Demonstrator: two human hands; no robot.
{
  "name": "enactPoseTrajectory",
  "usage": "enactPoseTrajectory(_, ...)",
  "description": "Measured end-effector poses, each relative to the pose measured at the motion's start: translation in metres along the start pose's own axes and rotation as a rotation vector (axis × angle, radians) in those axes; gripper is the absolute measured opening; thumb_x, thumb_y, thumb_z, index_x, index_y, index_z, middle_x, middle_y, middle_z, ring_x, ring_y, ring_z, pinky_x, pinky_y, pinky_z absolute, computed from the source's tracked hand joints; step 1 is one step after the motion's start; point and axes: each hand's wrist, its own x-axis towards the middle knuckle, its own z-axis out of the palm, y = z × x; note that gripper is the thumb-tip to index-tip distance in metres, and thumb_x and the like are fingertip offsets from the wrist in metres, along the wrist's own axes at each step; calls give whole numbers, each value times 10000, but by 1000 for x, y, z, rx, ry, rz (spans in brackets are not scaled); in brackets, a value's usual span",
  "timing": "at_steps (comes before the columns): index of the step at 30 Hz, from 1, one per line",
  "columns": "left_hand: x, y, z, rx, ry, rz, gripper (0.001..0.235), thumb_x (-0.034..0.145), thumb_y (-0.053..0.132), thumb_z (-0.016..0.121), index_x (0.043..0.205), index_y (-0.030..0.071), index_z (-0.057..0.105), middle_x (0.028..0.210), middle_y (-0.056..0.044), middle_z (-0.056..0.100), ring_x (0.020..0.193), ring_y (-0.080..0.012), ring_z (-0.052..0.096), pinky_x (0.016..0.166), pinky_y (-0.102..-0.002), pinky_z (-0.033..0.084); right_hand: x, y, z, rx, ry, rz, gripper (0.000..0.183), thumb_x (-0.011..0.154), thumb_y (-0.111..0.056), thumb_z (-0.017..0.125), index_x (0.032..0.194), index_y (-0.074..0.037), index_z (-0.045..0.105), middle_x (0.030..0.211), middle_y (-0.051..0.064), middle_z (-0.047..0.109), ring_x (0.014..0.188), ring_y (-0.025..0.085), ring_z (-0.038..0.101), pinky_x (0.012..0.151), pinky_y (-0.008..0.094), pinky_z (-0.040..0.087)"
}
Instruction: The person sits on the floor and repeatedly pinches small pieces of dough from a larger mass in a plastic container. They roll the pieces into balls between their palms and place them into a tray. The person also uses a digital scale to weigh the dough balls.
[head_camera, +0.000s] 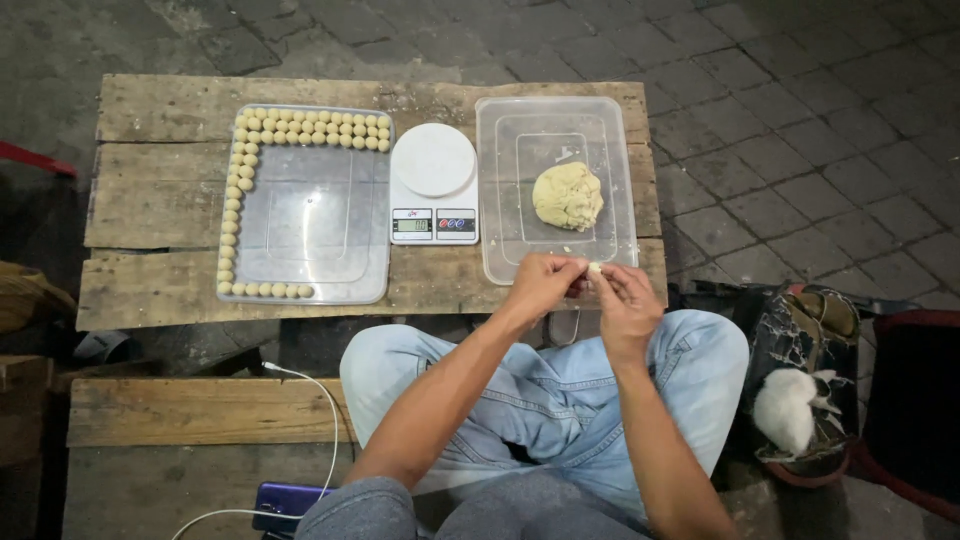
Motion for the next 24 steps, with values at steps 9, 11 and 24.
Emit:
enactPoseTrajectory(9, 16, -27, -7, 240, 83, 118, 211, 878, 318, 810, 1069, 228, 820, 952, -83, 798, 891, -169, 746, 726, -325, 593, 2, 5, 4, 21, -61, -22, 173, 904, -2, 830, 1070, -21, 784, 928, 153, 762, 802, 208, 752, 702, 355, 637)
enactPoseTrajectory(11, 3, -3, -3, 185, 53, 219, 226, 875, 151, 779, 1100, 148, 799, 948, -171, 769, 847, -234, 738, 724, -349, 622, 8, 24, 4, 306, -13, 233, 235, 899, 57, 790, 1127, 49, 734, 929, 161, 756, 815, 201, 763, 745, 340, 677)
enactPoseTrajectory(24, 13, -8, -11, -360, -98, -327, 263, 870, 162, 824, 1064, 11, 730, 869, -115, 751, 742, -180, 772, 728, -327, 680, 26, 57, -15, 574, -263, 277, 271, 850, 114, 758, 1111, 51, 724, 895, 189, 725, 701, 231, 681, 596, 364, 608)
